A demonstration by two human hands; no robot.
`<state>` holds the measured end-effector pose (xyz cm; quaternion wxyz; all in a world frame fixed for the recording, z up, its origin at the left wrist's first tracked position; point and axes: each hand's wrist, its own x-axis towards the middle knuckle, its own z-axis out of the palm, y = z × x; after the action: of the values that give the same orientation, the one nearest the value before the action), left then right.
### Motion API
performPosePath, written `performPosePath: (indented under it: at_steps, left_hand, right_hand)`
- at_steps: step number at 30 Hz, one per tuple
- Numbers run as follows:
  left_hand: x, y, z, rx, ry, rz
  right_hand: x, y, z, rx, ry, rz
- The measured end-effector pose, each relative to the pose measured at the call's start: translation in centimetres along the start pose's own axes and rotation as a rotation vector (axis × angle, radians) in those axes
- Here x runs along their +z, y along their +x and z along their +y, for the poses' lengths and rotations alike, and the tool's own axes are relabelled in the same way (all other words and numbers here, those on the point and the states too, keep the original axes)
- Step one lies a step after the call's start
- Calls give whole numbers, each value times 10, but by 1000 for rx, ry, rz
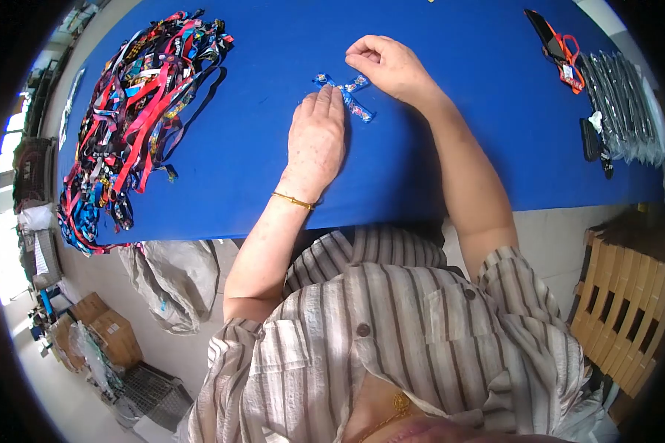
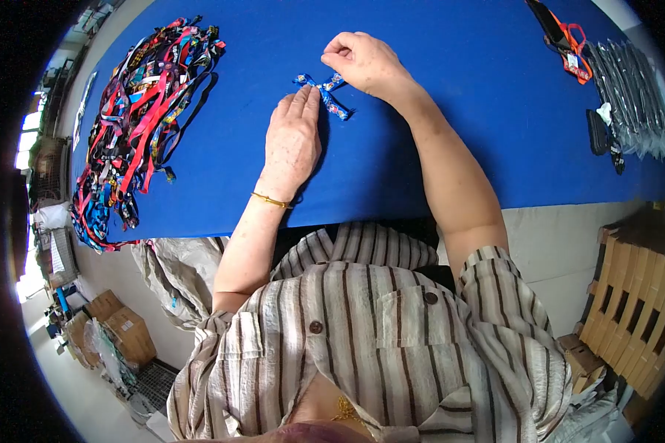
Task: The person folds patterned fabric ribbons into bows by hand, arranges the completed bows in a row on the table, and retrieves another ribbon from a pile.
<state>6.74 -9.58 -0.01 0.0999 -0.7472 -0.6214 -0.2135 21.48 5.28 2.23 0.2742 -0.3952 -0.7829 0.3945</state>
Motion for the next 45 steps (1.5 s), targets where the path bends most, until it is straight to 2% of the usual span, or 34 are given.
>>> performPosePath:
  at_steps: [7, 13, 16, 19, 28, 31, 34, 39, 45]
  left_hand:
    - [-1, -1, 2, -11, 4, -26]
    - [2, -4, 1, -45, -24, -16]
    - [3, -5, 0, -54, -34, -15]
    - [1, -3, 0, -51, -36, -39]
    - [0, 2, 2, -13, 33, -84]
    - [-1, 2, 4, 4, 75, -99]
    - [-2, 2, 4, 25, 112, -111]
    - [-6, 3, 5, 44, 116, -116]
    - [-5, 2, 2, 46, 82, -96]
  right_hand:
    - [20, 22, -4, -144, -206, -187]
    - [19, 33, 0, -268, -190, -326]
    - [19, 32, -4, -152, -177, -297]
    - [22, 29, 0, -126, -144, -228]
    - [37, 25, 13, -203, -179, -50]
    - [34, 28, 14, -144, -157, -66]
    - [13, 24, -5, 112, -30, -60]
    - [-10, -2, -16, 176, -169, -176]
    - [5, -10, -7, 208, -149, -69]
